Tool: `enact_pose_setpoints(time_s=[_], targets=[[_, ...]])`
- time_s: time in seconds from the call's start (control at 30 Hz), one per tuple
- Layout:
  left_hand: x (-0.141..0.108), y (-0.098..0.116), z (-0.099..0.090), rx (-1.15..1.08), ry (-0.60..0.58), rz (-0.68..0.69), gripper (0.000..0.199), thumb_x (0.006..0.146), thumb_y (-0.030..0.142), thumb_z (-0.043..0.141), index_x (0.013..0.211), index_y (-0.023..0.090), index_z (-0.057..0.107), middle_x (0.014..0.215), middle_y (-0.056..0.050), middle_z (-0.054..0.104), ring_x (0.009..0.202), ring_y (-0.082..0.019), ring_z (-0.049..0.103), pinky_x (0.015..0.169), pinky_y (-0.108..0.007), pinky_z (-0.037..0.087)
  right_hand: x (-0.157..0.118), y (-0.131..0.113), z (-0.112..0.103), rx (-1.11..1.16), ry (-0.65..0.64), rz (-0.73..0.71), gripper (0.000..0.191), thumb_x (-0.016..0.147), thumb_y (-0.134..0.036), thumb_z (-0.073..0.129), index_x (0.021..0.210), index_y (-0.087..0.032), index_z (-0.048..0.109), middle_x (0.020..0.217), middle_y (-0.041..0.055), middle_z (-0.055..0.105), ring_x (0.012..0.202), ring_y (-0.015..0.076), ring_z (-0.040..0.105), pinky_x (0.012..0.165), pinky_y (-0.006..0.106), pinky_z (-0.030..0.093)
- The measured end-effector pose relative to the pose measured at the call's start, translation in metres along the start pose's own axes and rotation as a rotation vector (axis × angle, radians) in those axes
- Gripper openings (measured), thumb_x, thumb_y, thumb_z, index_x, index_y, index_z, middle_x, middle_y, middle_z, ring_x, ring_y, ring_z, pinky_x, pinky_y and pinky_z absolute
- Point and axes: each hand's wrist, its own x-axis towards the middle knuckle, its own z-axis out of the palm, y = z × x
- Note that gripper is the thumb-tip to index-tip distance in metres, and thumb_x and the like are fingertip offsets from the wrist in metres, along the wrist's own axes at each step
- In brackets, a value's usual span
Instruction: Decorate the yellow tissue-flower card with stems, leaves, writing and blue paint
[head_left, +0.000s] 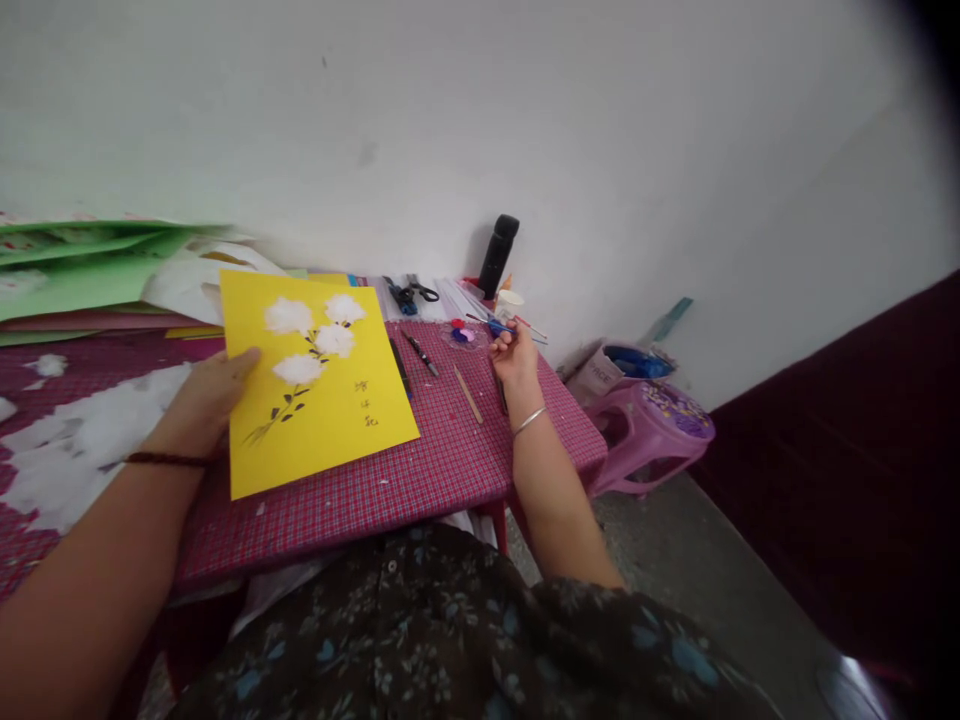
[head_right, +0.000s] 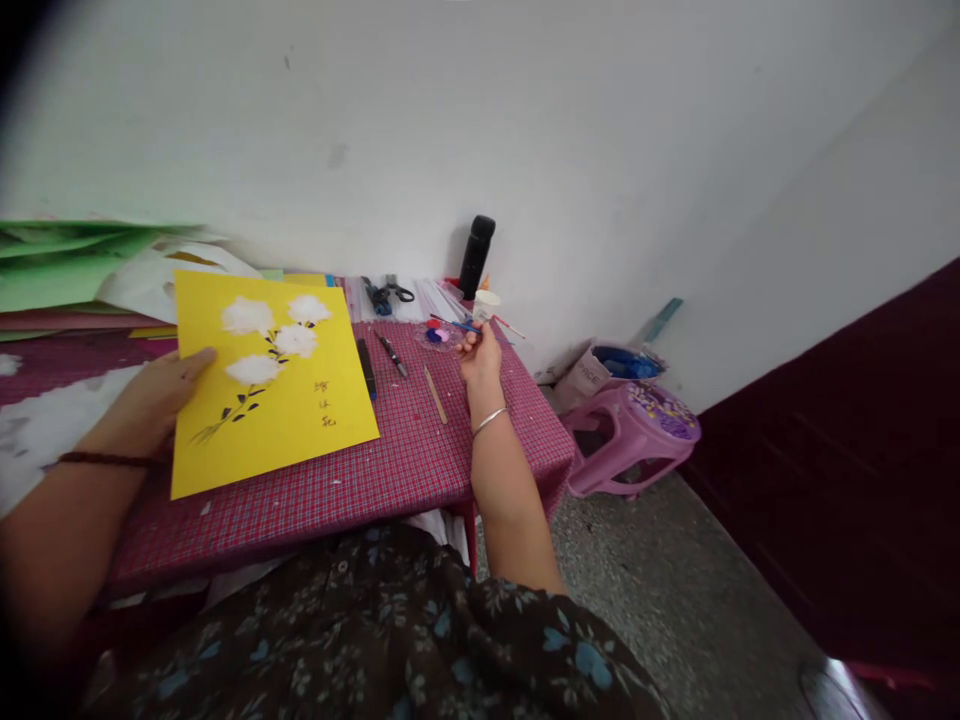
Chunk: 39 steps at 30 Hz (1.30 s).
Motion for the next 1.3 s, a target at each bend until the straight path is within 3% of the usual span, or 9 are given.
enact_pose_setpoints(time_s=[0.3,0.43,0.57,0.77,1.3], targets=[[0.012,-0.007,-0.005,0.026,-0.069,0.041,0.018,0.092,0.014,0.056,0.106,0.014,0.068,0.070,-0.002,0.074,0.053,-0.017,0.067,0.054,-0.027,0.060,-0.004,0.008,0.007,-0.056,-0.003,0.031,0.027,0.101,-0.025,0.044,0.075,-0.021,0.052,0.044,-0.0111,0.042,0.035,0.0058,0.035,0.041,0.017,0.037],[0.013,-0.009,-0.006,0.012,-0.126,0.047,0.021,0.096,0.020,0.057,0.114,0.014,0.066,0.085,-0.004,0.075,0.063,-0.015,0.068,0.059,-0.027,0.060,-0.004,0.010,0.008,-0.098,0.000,0.020,0.025,0.099,-0.029,0.050,0.074,-0.021,0.053,0.044,-0.0114,0.042,0.035,0.0054,0.036,0.041,0.017,0.038],[0.007,-0.011,-0.007,0.002,-0.184,0.041,0.030,0.097,0.034,0.063,0.119,0.014,0.063,0.108,-0.008,0.069,0.086,-0.019,0.069,0.074,-0.036,0.061,-0.007,0.012,0.009,-0.118,-0.020,0.022,0.025,0.097,-0.028,0.053,0.073,-0.021,0.053,0.044,-0.0113,0.041,0.035,0.0052,0.038,0.040,0.016,0.036],[0.006,-0.016,-0.004,-0.025,-0.176,0.034,0.034,0.096,0.036,0.064,0.123,0.016,0.062,0.120,-0.010,0.065,0.100,-0.023,0.067,0.084,-0.043,0.059,-0.008,0.014,0.008,-0.123,-0.063,0.045,0.027,0.098,-0.029,0.049,0.074,-0.021,0.053,0.043,-0.0111,0.043,0.033,0.0052,0.039,0.040,0.016,0.039],[0.005,-0.011,0.003,-0.121,-0.182,-0.015,0.024,0.097,0.032,0.063,0.114,0.015,0.064,0.106,-0.007,0.068,0.085,-0.017,0.067,0.074,-0.035,0.060,-0.009,0.021,0.006,-0.243,-0.078,-0.030,0.023,0.096,-0.033,0.054,0.076,-0.021,0.053,0.045,-0.0109,0.043,0.037,0.0061,0.039,0.041,0.017,0.039]])
